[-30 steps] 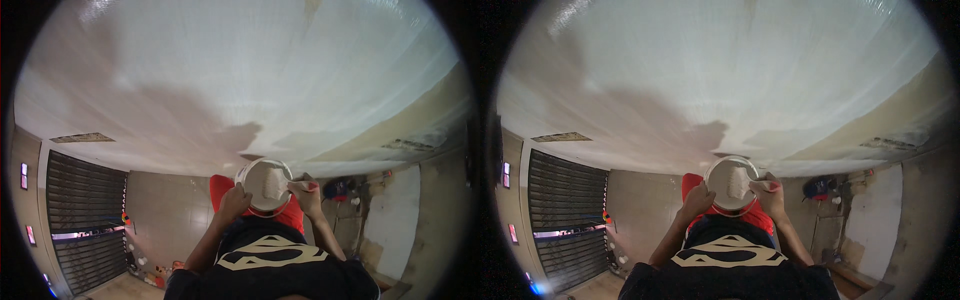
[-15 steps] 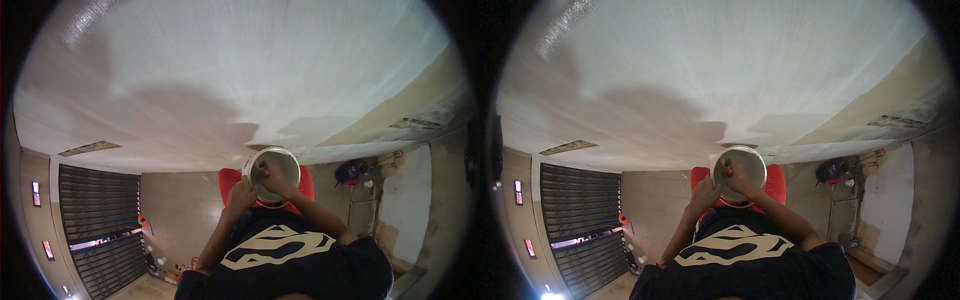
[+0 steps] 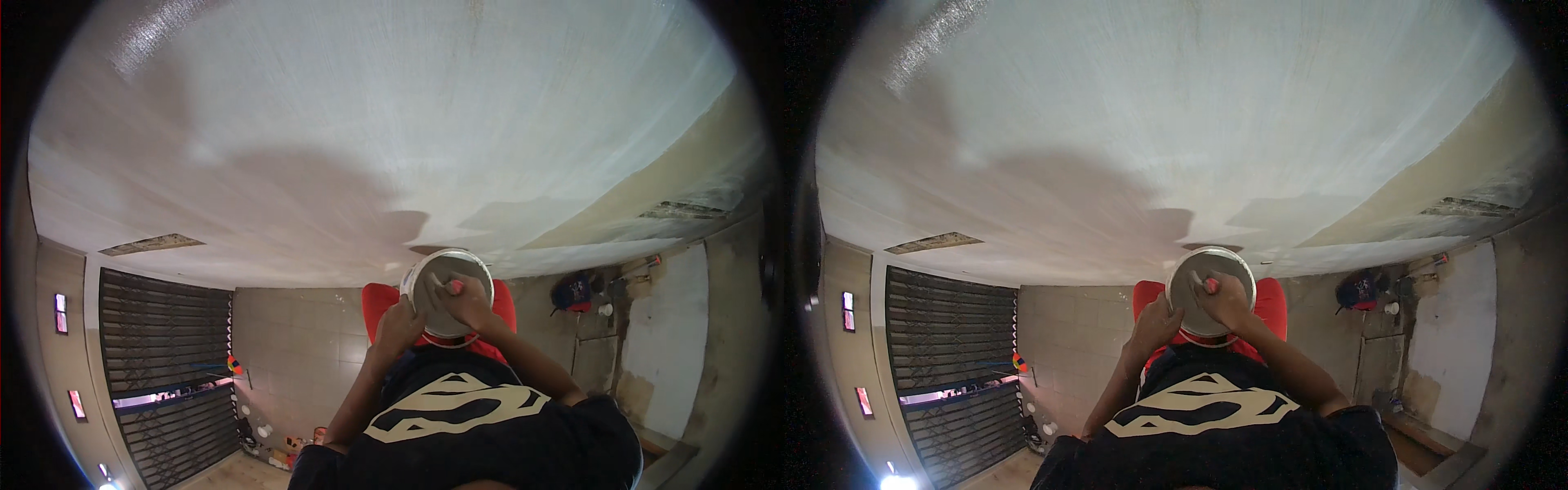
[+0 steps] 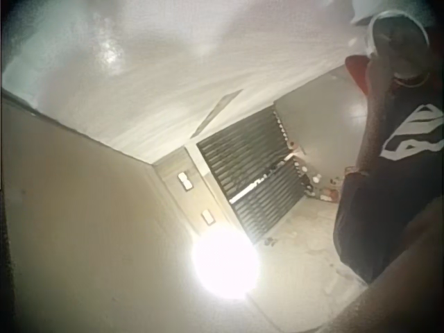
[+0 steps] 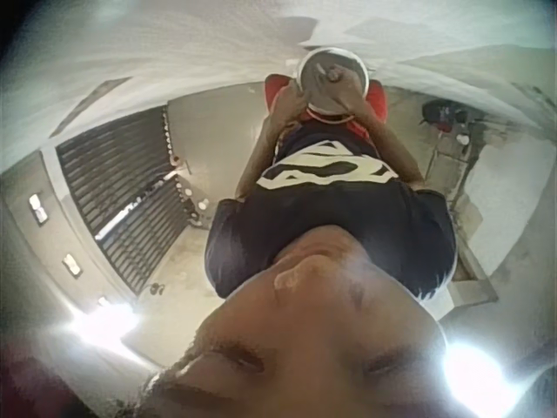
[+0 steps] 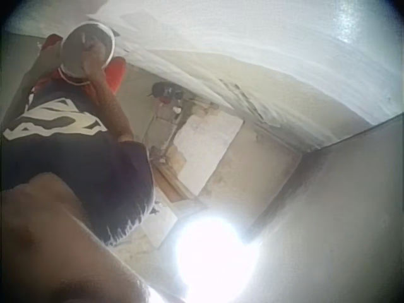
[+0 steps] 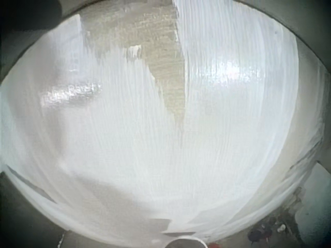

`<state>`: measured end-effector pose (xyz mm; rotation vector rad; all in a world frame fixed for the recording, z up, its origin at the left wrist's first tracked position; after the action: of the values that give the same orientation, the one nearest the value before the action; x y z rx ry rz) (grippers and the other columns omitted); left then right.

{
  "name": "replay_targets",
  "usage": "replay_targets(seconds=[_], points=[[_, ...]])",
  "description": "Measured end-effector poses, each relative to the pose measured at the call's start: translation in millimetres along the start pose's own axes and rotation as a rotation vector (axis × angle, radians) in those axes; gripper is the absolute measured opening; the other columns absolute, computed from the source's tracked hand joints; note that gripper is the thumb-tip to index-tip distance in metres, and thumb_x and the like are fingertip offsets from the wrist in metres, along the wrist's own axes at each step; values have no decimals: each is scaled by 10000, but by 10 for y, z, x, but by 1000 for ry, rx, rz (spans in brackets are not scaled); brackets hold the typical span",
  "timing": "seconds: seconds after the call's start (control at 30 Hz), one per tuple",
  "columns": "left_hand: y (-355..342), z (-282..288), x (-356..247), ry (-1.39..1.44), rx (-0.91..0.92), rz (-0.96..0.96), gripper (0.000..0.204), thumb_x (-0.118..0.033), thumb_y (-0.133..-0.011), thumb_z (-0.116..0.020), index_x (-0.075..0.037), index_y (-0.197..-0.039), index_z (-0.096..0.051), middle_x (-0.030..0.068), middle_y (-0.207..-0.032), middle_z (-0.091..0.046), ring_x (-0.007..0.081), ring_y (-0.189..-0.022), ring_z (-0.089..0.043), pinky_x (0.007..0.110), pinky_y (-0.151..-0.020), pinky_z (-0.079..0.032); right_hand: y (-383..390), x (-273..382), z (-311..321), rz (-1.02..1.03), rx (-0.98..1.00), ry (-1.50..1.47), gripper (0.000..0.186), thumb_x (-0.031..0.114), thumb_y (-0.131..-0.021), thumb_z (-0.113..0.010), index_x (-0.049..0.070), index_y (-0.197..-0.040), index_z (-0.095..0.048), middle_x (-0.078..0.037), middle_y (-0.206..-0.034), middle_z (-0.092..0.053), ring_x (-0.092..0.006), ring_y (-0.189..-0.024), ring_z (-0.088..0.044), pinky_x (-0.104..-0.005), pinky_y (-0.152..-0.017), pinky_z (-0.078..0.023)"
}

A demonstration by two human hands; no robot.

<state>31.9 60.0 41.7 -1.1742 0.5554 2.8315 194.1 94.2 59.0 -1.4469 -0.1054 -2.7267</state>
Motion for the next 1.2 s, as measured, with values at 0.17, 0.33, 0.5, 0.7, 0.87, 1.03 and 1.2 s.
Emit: replay_targets(seconds=[0.17, 0.33, 0.5, 0.7, 0.87, 1.03, 1.2], points=[[-27, 21, -21, 18, -6, 6, 468, -280, -845, -535, 165, -986, -504, 376, -836, -616, 512, -840, -631, 558, -778, -498, 224, -151, 406, -285, 12, -297, 198, 186, -862, -697, -9, -857, -657, -98, -705, -663, -170, -697, -647, -333, -623, -499], [-51, 25, 30, 18, 7, 22, 451, -266, -837, -528, 164, -974, -509, 386, -822, -609, 515, -834, -630, 559, -776, -497, 312, -390, 764, -288, -150, -851, 115, 110, -927, -629, 10, -982, -650, -62, -915, -684, -126, -816, -634, -302, -695, -523], [-40, 6, 75, 26, 21, 42, 456, -268, -839, -524, 165, -981, -505, 383, -838, -614, 518, -836, -627, 565, -788, -492, 424, -523, 732, -502, -224, -1317, 208, 106, -933, -625, 9, -1117, -611, -76, -1010, -667, -138, -906, -629, -318, -770, -532], [-45, -13, 59, 12, 7, 31, 460, -279, -844, -529, 157, -987, -505, 378, -838, -616, 514, -837, -629, 564, -786, -495, 308, -368, 819, -297, -208, -782, 197, 141, -910, -644, 11, -1058, -638, -82, -963, -687, -181, -827, -663, -320, -709, -545], [-31, -2, 6, -11, 12, 35, 472, -288, -846, -536, 155, -1005, -502, 379, -834, -616, 508, -846, -632, 562, -779, -499, 93, -174, 256, -228, -28, -129, 267, 236, -842, -717, -5, -746, -654, -94, -628, -617, -218, -577, -622, -350, -568, -498], [-18, -22, 45, 10, 4, 36, 477, -290, -847, -540, 151, -1025, -504, 374, -852, -622, 509, -858, -632, 559, -788, -498, -50, -125, -282, -122, -26, -53, 280, 257, -811, -710, -10, -764, -641, -210, -699, -633, -337, -654, -643, -423, -620, -496], [0, 2, 36, -8, -12, 30, 480, -295, -844, -545, 146, -1030, -508, 373, -859, -624, 513, -862, -632, 560, -790, -498, -53, -212, -578, -32, 33, -12, 277, 256, -794, -687, -13, -845, -647, -257, -765, -643, -438, -769, -640, -489, -682, -496]])
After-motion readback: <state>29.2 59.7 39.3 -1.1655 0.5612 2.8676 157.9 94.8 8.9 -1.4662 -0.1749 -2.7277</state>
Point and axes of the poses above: each hand's wrist, its own y-axis away from the middle knuckle, its own z-axis out of the back of the hand, x = y × z, the point moved 10 cm from there along -y, towards the middle knuckle
